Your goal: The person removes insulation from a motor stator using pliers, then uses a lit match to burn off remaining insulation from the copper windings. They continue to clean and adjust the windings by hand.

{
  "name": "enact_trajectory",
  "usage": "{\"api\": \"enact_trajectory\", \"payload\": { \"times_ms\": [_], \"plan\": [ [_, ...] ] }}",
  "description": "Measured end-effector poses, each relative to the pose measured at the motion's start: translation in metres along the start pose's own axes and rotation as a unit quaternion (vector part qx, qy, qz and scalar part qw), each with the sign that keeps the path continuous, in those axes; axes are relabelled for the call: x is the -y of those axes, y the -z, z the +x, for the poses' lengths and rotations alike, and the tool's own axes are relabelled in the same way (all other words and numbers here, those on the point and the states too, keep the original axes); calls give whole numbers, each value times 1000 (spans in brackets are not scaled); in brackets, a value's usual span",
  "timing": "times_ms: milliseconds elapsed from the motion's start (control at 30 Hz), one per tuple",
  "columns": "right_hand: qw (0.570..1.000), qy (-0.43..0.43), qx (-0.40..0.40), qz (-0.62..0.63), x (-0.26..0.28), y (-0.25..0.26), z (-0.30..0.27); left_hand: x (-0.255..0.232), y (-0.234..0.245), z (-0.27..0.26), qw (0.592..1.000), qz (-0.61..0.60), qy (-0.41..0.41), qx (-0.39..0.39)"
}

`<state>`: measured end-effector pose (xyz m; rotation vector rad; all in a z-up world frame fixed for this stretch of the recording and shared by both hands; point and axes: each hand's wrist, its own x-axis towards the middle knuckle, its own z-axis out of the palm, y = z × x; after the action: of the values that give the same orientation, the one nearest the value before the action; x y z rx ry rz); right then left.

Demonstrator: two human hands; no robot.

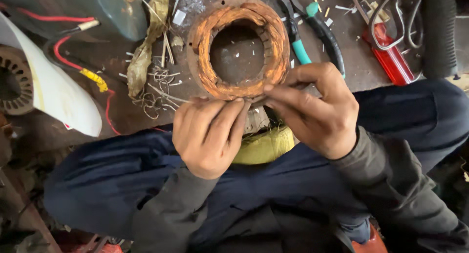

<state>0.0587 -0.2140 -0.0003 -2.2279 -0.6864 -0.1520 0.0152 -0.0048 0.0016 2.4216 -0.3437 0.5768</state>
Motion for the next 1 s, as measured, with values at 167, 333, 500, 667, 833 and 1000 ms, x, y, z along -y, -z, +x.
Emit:
{"api": "enact_trajectory", "payload": {
  "times_ms": [167,333,500,667,833,1000],
  "plan": [
    [988,120,8,-101,-12,-1,-1,3,2,2,999,-28,14,9],
    [979,122,43,-158,-3,-7,0,4,-2,2,999,-27,32,6],
    [982,107,64,-142,2,-1,-1,5,1,4,999,-32,25,20],
    [981,133,54,-134,2,4,-1,5,6,2,999,2,-11,41],
    [983,115,31,-137,8,-2,1,5,4,4,999,21,-21,40],
    [986,107,13,-124,11,-5,3,1,0,9,998,59,-20,20]
  ]
}}
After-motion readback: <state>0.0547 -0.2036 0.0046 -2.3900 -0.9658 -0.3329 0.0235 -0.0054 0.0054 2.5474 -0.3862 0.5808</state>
